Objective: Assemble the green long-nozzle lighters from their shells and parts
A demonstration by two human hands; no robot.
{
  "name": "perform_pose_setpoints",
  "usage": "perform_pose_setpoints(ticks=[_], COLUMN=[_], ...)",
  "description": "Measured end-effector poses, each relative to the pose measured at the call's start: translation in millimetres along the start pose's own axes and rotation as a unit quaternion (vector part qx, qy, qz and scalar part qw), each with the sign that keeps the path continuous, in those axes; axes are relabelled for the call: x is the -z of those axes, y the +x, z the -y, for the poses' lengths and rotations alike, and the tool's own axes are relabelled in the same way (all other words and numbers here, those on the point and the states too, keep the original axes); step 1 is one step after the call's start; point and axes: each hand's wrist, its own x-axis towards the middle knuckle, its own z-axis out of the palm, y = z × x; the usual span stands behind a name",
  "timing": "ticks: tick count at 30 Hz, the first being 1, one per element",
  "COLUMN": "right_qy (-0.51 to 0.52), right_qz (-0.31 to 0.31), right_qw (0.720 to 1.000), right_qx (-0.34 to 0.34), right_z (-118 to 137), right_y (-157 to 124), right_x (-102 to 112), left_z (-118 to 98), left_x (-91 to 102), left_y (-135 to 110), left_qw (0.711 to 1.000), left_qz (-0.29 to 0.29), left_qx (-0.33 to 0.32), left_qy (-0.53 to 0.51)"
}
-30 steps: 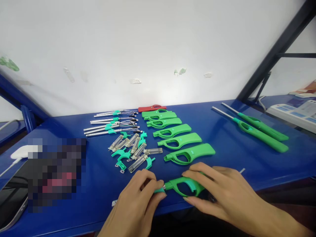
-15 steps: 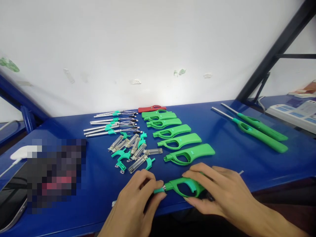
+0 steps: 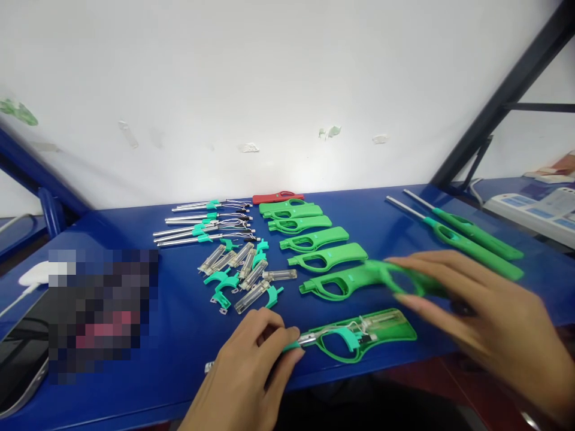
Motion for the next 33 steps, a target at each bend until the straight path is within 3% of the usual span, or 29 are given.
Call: perform_pose_setpoints(ticks=[5, 8, 11, 15, 18, 20, 23, 28, 33], right_qy=[-0.097, -0.127, -0.127, -0.116, 0.002, 0.079, 0.102, 0.075, 0.072], right_qz=[0.027, 0.030, 0.031, 0.003, 0.001, 0.038, 0.106, 0.139, 0.124], right_qw=[0.991, 0.988, 0.989, 0.990, 0.999, 0.996, 0.988, 0.985, 0.986], right_qx=[-0.083, -0.081, -0.072, -0.085, -0.044, 0.006, 0.052, 0.076, 0.086], right_z=[-46.8, -66.6, -74.7, -60.8, -36.2, -20.0, -4.5, -1.9, -1.4], right_y=[-15.8, -23.5, -24.9, -20.2, -17.6, -18.1, -21.8, -25.5, -22.1], right_x=[2.0, -8.1, -18.4, -12.9, 1.4, 7.2, 5.0, -8.5, -10.5], left_z=[-6.0, -10.9, -16.2, -20.4, -20.8, -20.8, -21.9, -28.6, -35.7], left_x=[2.6, 3.8, 2.9, -6.0, -15.6, -19.7, -22.1, -26.0, -30.7], left_y=[-2.1, 4.1, 15.2, 28.1, 33.8, 36.3, 38.4, 35.3, 32.3], left_qw=[0.995, 0.988, 0.988, 0.990, 0.990, 0.987, 0.983, 0.980, 0.974], left_qz=[0.013, 0.006, 0.003, 0.049, 0.080, 0.111, 0.140, 0.035, -0.007], left_qx=[-0.020, -0.051, -0.089, -0.098, -0.083, -0.073, -0.065, -0.100, -0.107], left_qy=[0.099, 0.145, 0.124, 0.091, 0.085, 0.085, 0.096, 0.170, 0.198])
